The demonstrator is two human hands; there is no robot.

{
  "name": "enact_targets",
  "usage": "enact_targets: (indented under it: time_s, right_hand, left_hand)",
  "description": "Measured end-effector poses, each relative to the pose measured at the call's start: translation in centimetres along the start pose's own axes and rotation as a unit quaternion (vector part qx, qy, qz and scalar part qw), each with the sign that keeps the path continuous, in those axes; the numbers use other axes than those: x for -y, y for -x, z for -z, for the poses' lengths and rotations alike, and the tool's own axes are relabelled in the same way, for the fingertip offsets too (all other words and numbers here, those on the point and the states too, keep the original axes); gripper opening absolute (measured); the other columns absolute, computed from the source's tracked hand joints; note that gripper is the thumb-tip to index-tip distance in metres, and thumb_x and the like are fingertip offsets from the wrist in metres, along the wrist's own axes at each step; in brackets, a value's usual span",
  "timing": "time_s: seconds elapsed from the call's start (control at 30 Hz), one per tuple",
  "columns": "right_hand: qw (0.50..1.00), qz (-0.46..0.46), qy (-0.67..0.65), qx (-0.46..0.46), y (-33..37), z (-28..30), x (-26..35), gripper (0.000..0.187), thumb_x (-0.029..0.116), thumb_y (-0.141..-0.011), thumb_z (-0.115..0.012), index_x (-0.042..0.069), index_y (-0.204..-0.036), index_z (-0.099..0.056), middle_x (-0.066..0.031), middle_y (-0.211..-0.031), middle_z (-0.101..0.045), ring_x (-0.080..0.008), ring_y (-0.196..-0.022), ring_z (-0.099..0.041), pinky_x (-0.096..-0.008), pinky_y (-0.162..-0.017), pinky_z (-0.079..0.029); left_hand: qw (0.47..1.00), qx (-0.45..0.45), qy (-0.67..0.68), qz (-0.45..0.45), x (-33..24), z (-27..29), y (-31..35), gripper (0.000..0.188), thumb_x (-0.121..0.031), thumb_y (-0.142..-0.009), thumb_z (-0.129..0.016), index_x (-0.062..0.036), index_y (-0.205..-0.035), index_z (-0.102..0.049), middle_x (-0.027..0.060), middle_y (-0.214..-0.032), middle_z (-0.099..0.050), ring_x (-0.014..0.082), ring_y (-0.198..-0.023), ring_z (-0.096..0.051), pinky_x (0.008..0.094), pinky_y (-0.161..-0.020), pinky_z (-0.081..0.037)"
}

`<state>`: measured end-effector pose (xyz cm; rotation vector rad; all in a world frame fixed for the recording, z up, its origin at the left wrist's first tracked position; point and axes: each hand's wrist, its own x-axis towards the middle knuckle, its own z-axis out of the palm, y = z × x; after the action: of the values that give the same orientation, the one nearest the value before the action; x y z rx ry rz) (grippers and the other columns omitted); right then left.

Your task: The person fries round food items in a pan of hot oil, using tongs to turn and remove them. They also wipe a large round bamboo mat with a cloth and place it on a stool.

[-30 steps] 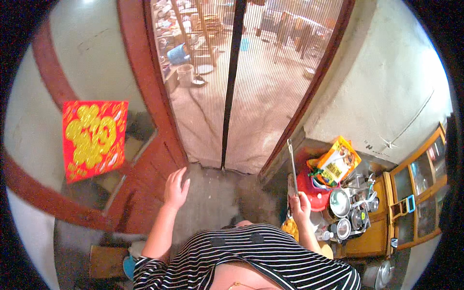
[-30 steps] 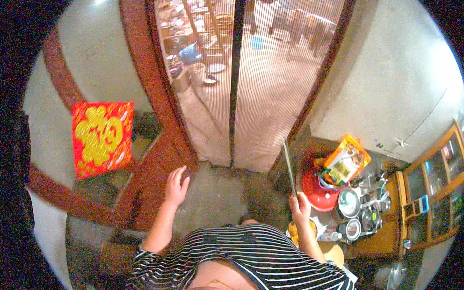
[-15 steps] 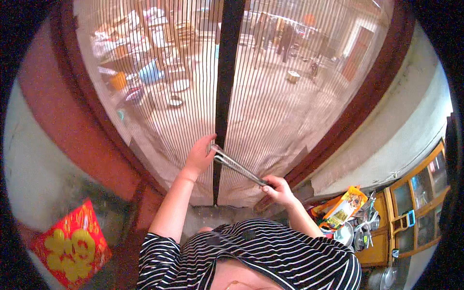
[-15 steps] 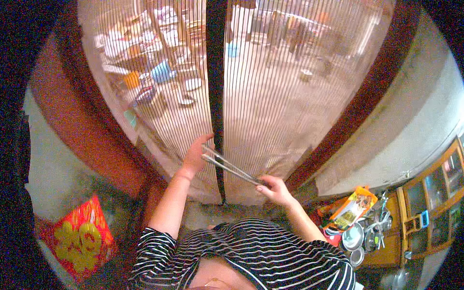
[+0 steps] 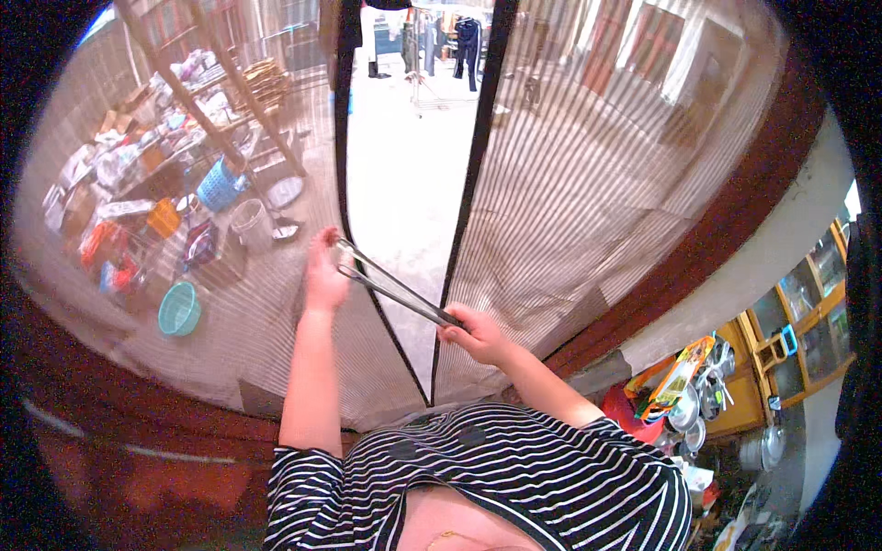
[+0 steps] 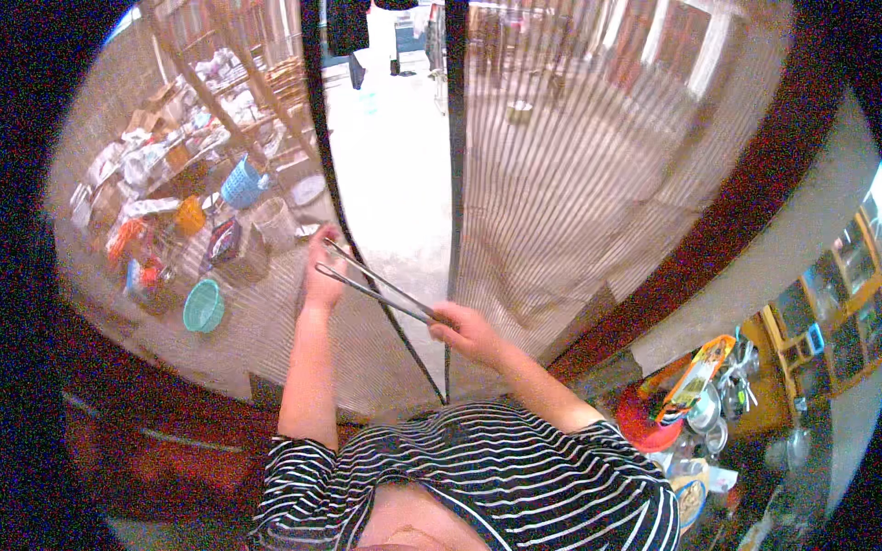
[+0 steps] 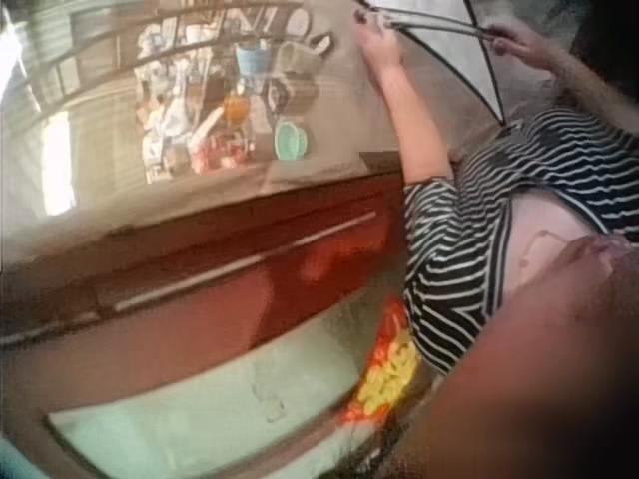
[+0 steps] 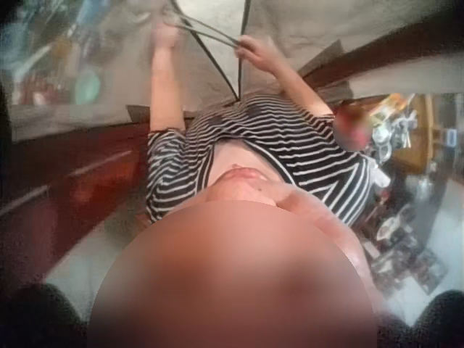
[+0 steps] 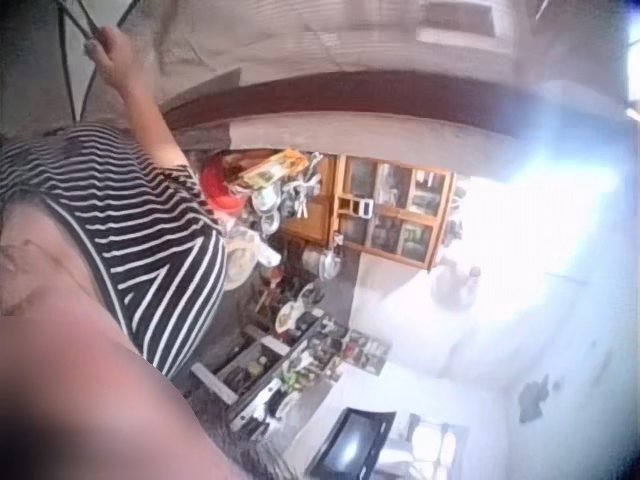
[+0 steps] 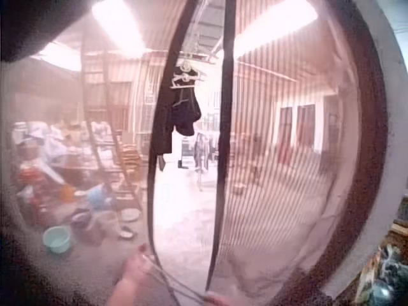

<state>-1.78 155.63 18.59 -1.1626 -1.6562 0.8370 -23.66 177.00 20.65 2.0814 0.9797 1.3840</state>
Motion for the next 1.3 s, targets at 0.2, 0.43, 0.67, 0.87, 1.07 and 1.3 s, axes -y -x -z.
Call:
enact_targets:
  time_s: [0.2, 0.43, 0.67, 0.87, 1.07, 1.3]
  right_hand:
    - [0.989, 0.101, 0.077, -0.073, -8.2, 1.2, -3.2, 0.032, 0.033, -0.095, -0.05, 0.001, -0.102, -0.053, -0.0123, -0.106, -0.053, -0.024, -0.1, -0.052, -0.0338, -0.09, -0.04]
    - [0.914, 0.028, 0.254, -0.316, -7.5, 12.0, -7.1, 0.028, 0.027, -0.091, -0.057, -0.001, -0.098, -0.058, -0.0169, -0.11, -0.056, -0.0299, -0.102, -0.055, -0.0366, -0.088, -0.043]
    - [0.826, -0.14, 0.344, -0.424, 0.9, 21.1, -5.5, 0.031, 0.027, -0.094, -0.052, -0.002, -0.098, -0.059, -0.0175, -0.115, -0.055, -0.0294, -0.106, -0.053, -0.0367, -0.091, -0.041]
    - [0.811, -0.183, 0.314, -0.458, 4.0, 23.0, -5.7, 0.032, 0.026, -0.097, -0.049, -0.004, -0.102, -0.059, -0.0073, -0.106, -0.053, -0.0135, -0.093, -0.052, -0.0269, -0.084, -0.042]
    - [0.809, -0.201, 0.31, -0.457, 3.6, 23.5, -5.4, 0.031, 0.026, -0.094, -0.053, -0.004, -0.101, -0.058, -0.0156, -0.115, -0.054, -0.0266, -0.105, -0.053, -0.0346, -0.092, -0.04]
    - [0.821, -0.19, 0.241, -0.481, 4.3, 22.7, -7.2, 0.03, 0.023, -0.096, -0.05, -0.004, -0.106, -0.057, -0.0117, -0.112, -0.055, -0.0192, -0.1, -0.054, -0.0301, -0.089, -0.042]
  left_hand:
    - [0.986, -0.158, -0.051, -0.017, 3.8, 5.7, -4.1, 0.047, -0.012, -0.085, -0.061, 0.0007, -0.127, -0.042, 0.0156, -0.122, -0.05, 0.0259, -0.115, -0.047, 0.0373, -0.1, -0.035]
    - [0.965, -0.214, -0.147, 0.027, 4.8, 9.8, -3.3, 0.05, -0.01, -0.089, -0.059, 0.0006, -0.133, -0.037, 0.0162, -0.128, -0.048, 0.0252, -0.116, -0.048, 0.0382, -0.101, -0.035]
    - [0.924, -0.313, -0.217, 0.031, 7.6, 12.7, -1.1, 0.046, -0.009, -0.088, -0.062, 0.0028, -0.127, -0.041, 0.0172, -0.128, -0.047, 0.026, -0.114, -0.05, 0.0367, -0.096, -0.043]
    - [0.841, -0.418, -0.344, -0.006, 8.1, 13.4, -0.6, 0.046, -0.016, -0.078, -0.075, 0.0032, -0.114, -0.052, 0.0142, -0.107, -0.06, 0.0234, -0.095, -0.06, 0.0337, -0.083, -0.051]
    - [0.781, -0.489, -0.387, 0.02, 9.5, 13.1, 0.5, 0.045, -0.017, -0.075, -0.078, 0.0029, -0.108, -0.054, 0.0141, -0.102, -0.062, 0.0222, -0.09, -0.062, 0.0318, -0.08, -0.052]
    - [0.778, -0.505, -0.374, 0.005, 10.1, 11.5, 0.2, 0.048, -0.01, -0.074, -0.078, 0.0011, -0.111, -0.049, 0.0092, -0.091, -0.057, 0.0196, -0.08, -0.057, 0.0319, -0.076, -0.049]
